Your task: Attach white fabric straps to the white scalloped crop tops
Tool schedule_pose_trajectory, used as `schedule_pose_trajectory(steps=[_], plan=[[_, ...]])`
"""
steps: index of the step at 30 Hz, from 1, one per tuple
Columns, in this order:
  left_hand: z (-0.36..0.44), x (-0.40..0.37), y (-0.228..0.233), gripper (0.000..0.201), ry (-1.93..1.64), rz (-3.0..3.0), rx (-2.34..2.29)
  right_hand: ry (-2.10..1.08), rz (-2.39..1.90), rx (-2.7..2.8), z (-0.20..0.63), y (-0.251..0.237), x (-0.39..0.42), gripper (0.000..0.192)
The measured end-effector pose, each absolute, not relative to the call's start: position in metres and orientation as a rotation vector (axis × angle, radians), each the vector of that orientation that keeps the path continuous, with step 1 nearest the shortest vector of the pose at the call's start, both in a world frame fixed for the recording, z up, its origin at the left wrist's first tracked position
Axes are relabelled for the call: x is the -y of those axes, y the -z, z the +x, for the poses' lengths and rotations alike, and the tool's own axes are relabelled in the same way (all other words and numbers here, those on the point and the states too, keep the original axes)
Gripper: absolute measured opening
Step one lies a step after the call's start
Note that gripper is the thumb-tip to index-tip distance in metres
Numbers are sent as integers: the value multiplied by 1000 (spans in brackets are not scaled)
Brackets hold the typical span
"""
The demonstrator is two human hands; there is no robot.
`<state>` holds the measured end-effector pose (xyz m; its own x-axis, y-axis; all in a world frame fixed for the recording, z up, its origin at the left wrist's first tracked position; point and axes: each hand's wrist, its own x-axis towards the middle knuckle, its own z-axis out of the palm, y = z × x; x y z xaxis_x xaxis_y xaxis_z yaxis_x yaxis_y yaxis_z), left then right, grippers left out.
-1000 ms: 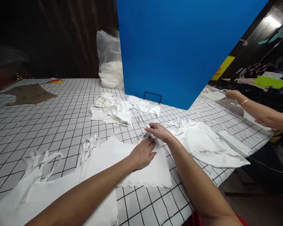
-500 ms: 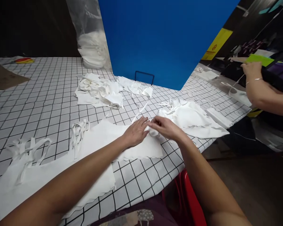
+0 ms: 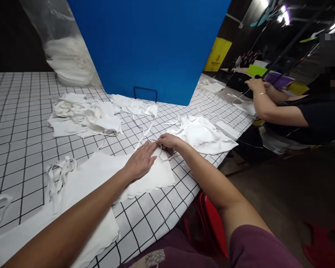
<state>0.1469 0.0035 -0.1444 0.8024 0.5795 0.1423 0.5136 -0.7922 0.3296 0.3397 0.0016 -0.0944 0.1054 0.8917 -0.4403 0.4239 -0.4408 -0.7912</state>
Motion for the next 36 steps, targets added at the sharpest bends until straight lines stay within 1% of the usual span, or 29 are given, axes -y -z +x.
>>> schedule_pose_trajectory(steps=[4, 7, 11, 16, 23, 25, 30, 33, 36], plan=[[147, -4, 146, 58, -337, 2739, -854, -1416, -1782, 1280, 347, 78, 17, 34], [148, -3, 147, 59, -315, 2756, -878, -1497, -1644, 1430, 351, 59, 42, 40], [148, -3, 144, 59, -297, 2753, -888, -1598, -1574, 1624, 355, 42, 76, 38], [148, -3, 141, 59, -308, 2712, -889, -1691, -1609, 1410, 351, 59, 92, 51], [146, -5, 143, 58, -374, 2688, -821, -1689, -1610, 1222, 331, 80, 65, 58], [146, -7, 144, 60, -410, 2697, -785, -1691, -1580, 1177, 328, 82, 52, 55], [145, -8, 142, 61, -429, 2656, -795, -1668, -1480, 1107, 332, 85, 41, 34], [145, -6, 138, 60, -362, 2615, -826, -1640, -1441, 1179, 347, 79, 60, 33], [145, -5, 135, 61, -326, 2594, -862, -1588, -1454, 1388, 365, 70, 92, 35]])
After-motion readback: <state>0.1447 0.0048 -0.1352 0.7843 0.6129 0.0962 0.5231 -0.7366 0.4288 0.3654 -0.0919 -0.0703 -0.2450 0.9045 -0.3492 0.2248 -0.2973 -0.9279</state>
